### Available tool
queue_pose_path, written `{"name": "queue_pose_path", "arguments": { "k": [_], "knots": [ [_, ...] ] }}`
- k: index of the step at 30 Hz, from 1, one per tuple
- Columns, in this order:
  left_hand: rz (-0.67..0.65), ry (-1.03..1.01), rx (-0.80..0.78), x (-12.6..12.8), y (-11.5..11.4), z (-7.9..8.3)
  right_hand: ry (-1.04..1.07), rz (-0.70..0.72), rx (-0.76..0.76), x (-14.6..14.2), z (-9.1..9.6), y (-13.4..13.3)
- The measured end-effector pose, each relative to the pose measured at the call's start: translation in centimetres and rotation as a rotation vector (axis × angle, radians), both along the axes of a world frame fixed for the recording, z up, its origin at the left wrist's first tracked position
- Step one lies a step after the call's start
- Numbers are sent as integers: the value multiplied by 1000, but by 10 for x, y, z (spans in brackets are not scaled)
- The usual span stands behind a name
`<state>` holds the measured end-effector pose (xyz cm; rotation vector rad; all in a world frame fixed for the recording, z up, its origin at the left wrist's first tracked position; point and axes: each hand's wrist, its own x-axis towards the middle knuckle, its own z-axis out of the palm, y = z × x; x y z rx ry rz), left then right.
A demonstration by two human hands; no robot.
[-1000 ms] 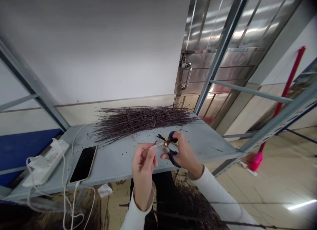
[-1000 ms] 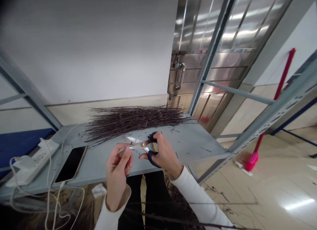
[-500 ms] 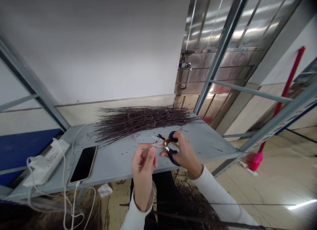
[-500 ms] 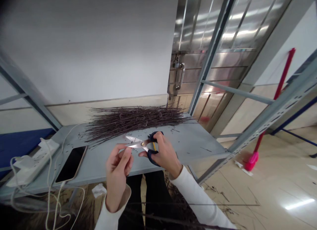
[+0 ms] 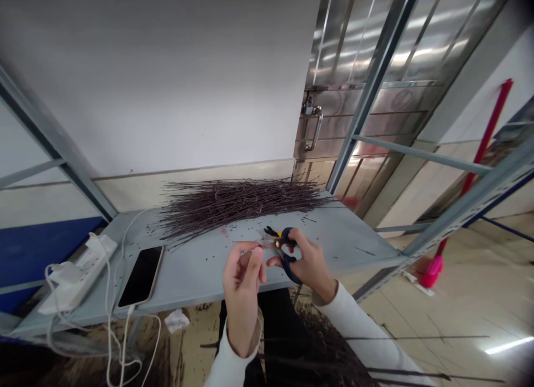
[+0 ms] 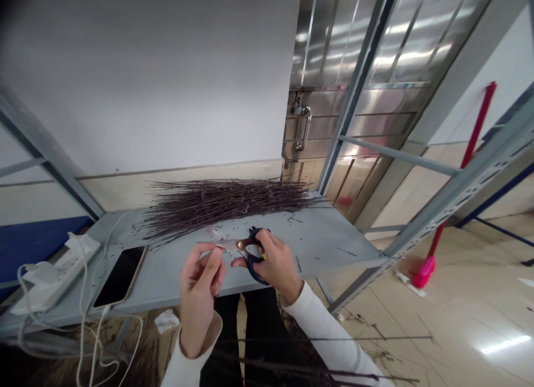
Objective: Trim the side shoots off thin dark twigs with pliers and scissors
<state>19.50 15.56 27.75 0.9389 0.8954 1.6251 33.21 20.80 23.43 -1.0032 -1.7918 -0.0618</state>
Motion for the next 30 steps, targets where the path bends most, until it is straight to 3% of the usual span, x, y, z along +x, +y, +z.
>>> {"name": "queue_pose_path", "arguments": {
  "k": [16, 25, 30],
  "knots": [
    [75, 188, 46, 2, -4, -2, 92, 85, -125, 3, 0, -6],
    [56, 151, 40, 6, -6, -5, 75, -19, 56, -2, -1, -9],
    [67, 138, 3, 8, -4, -7, 54, -43, 54, -4, -5, -10]
  ]
}}
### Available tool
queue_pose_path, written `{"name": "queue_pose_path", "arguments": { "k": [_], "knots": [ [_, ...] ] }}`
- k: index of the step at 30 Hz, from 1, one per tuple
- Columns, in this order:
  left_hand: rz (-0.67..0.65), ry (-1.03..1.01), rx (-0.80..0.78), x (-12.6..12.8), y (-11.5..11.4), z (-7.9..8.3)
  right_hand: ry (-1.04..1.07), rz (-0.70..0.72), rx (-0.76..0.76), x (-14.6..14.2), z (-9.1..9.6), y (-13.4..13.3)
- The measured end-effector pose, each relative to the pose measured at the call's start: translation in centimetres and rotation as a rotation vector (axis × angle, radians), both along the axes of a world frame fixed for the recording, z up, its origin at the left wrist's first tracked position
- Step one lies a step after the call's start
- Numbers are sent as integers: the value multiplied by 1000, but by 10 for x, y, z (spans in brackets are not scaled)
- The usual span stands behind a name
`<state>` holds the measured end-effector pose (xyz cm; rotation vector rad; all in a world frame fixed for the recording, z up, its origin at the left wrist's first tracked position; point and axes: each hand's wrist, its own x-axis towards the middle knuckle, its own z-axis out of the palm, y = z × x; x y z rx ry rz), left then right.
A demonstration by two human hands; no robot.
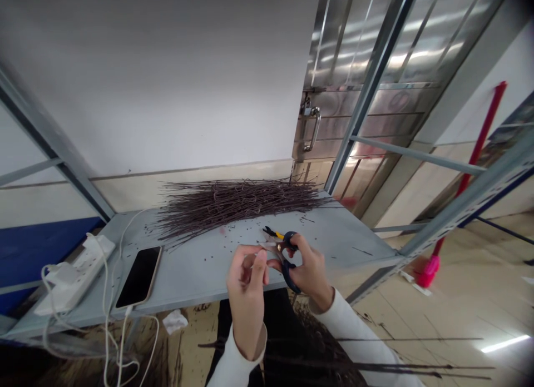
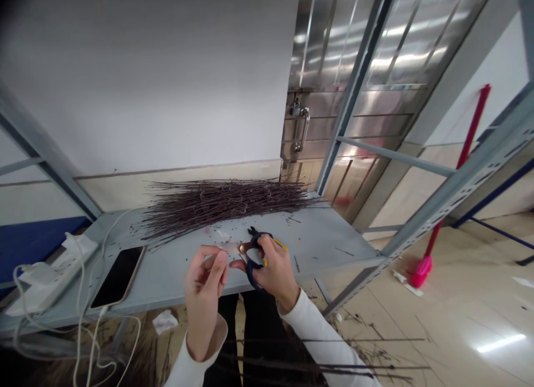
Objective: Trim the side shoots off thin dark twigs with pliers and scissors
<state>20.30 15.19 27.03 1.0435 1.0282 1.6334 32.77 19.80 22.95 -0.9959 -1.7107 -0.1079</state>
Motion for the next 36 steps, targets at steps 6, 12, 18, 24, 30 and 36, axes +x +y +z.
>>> {"name": "queue_pose_path", "arguments": {
  "k": [6, 12, 18, 24, 30, 36],
  "knots": [
    [-14, 3, -17, -1, 2, -3, -2, 11, -55, 2, -2, -3],
    [-21, 39, 10, -2, 3, -7, 39, 73, -180, 6, -4, -6],
    [31, 128, 61, 0, 3, -8, 125, 248, -413, 10, -5, -6],
    [128, 277, 112, 2, 2, -12, 199, 371, -556, 9, -5, -11],
    [157, 357, 115, 3, -2, -13, 232, 418, -574, 9, 2, -15],
    [140, 380, 144, 5, -4, -11, 305, 523, -616, 10, -2, -16]
  ]
}}
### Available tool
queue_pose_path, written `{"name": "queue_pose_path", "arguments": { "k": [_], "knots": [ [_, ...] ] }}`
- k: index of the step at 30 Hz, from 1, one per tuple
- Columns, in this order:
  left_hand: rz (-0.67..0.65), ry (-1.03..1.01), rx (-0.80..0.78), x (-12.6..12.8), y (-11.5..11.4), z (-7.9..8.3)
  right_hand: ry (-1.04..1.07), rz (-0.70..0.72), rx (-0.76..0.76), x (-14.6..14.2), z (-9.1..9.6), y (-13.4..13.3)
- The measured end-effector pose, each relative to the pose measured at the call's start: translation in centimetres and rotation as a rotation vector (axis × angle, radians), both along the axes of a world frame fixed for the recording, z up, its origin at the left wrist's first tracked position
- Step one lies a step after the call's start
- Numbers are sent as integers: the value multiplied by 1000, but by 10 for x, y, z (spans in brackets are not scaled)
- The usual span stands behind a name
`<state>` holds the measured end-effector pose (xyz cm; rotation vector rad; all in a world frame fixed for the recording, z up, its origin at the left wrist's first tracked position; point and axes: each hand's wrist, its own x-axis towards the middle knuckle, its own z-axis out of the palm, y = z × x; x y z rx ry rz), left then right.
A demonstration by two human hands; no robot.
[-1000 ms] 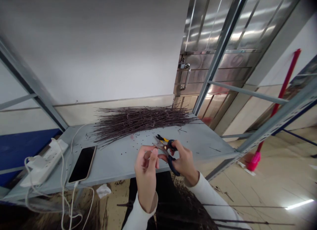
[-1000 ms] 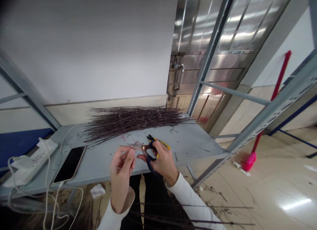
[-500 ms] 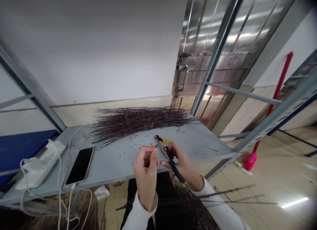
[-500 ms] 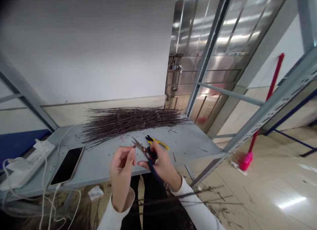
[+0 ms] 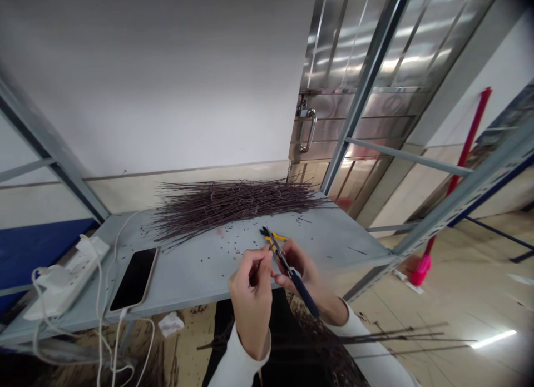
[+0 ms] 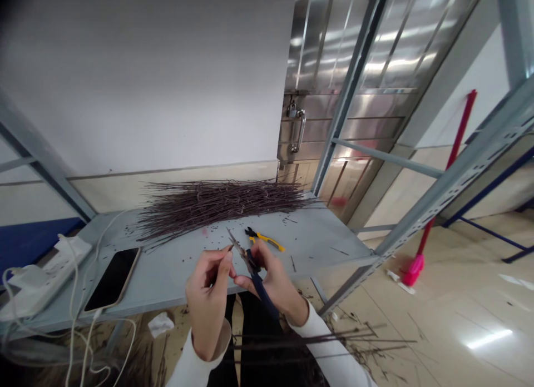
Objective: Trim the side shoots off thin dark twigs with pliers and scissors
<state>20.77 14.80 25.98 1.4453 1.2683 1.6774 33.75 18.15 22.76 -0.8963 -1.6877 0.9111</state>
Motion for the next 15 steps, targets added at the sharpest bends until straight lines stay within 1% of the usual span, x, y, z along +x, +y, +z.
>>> {"name": "queue_pose_path", "arguments": {
  "k": [5, 10, 12, 15],
  "knots": [
    [17, 3, 9, 1, -2, 0, 91, -13, -68, -6, -2, -2],
    [-7, 13, -7, 2, -3, -2, 300, -116, -180, -7, 2, -2],
    [13, -15, -5, 1, -2, 0, 320, -132, -187, -4, 4, -1],
    [27, -33, 1, -1, -1, 4, 327, -117, -193, 2, 3, 2]
  ]
}}
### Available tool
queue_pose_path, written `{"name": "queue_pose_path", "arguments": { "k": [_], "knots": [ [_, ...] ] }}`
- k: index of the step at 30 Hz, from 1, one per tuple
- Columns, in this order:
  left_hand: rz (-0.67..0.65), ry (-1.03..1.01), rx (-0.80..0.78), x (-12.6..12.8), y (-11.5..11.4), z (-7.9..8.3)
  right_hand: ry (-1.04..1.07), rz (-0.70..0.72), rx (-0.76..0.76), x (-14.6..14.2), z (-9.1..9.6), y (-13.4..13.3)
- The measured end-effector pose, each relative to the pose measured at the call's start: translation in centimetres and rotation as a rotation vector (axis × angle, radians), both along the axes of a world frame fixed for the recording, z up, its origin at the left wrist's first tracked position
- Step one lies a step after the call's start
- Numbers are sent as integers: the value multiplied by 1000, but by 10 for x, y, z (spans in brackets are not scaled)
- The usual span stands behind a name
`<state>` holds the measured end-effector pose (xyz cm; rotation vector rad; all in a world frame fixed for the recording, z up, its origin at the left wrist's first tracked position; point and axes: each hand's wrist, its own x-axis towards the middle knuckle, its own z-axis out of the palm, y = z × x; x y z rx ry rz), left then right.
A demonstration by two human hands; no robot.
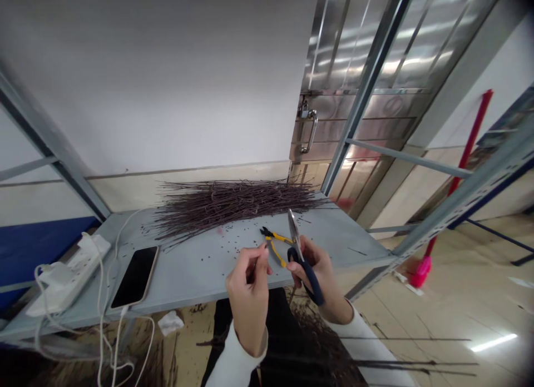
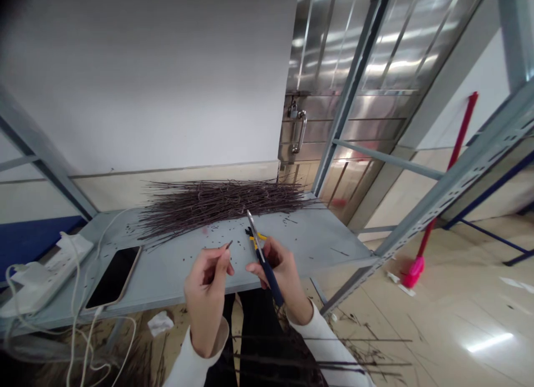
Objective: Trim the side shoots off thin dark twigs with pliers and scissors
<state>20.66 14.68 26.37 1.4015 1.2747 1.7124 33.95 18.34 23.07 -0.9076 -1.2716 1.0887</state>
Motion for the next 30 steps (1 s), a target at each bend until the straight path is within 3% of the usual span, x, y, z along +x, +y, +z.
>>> {"name": "queue_pose_path", "arguments": {
  "k": [10, 19, 26, 30],
  "knots": [
    [-23, -18, -18, -1, -2, 5, -253, -30, 95, 7, -14, 6],
    [-112, -331, -48, -2, -12, 28, -252, -40, 96, 11, -19, 4],
    [-95, -315, -34, 1, -12, 33, -228, 140, -108, 11, -39, 4],
    [-17, -258, 12, 1, -15, 38, -168, 225, -190, 14, -50, -3]
  ]
}}
